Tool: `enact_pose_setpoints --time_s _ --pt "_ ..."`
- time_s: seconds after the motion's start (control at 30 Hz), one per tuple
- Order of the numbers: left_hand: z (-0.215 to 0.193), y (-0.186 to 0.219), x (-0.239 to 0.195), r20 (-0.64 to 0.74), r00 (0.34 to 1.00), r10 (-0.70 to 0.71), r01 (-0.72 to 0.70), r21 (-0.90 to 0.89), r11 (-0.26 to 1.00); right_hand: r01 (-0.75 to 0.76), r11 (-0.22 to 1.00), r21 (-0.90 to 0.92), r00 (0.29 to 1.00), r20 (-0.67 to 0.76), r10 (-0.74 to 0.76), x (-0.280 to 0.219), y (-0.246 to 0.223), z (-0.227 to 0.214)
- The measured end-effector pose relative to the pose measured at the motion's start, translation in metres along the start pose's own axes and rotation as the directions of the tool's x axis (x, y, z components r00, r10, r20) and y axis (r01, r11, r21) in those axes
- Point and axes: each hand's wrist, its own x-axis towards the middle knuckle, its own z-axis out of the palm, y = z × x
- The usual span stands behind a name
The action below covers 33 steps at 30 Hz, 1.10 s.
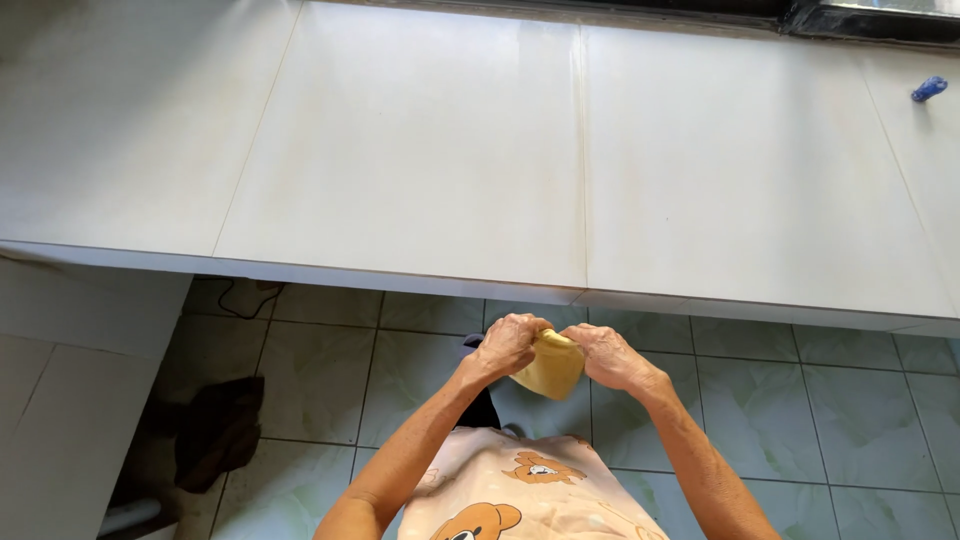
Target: Cleaning the tracks and frame of a sliding glass door with a cloth.
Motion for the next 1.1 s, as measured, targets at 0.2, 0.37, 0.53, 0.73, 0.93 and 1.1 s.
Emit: enact_pose_setpoints --time_s 0.2,0.37,0.53,0.73,0.93,1.1 --pt "-0.077 0.040 0.048 -0.046 0.991 0.127 -0.125 0.044 0.991 -0.055 0.998 0.008 0.998 -0.015 0.055 0.025 -0.022 -0.086" --pt "-0.130 0.046 0.136 -0.134 0.980 0.146 -0.130 0.119 0.984 -0.064 0.991 -0.120 0.992 -0.119 0.049 0.100 -0.014 -0.158" --pt "-0.166 0.020 0.255 -0.258 0.949 0.180 -0.150 0.132 0.980 0.019 0.988 -0.156 0.939 -0.337 -0.071 0.197 0.002 -0.218" --pt "-0.191 -0.035 0.389 -0.544 0.753 0.372 -0.193 0.358 0.914 0.056 0.949 -0.312 0.760 -0.603 -0.243 0.321 0.062 -0.246" --pt "-0.152 -0.116 0.440 -0.349 0.903 0.251 -0.093 0.412 0.907 0.024 0.973 -0.229 0.792 -0.590 -0.158 0.395 0.136 -0.186" --pt "-0.110 -0.136 0.406 -0.266 0.936 0.231 -0.126 0.360 0.924 -0.066 0.982 -0.176 0.783 -0.619 -0.058 0.373 0.117 -0.147"
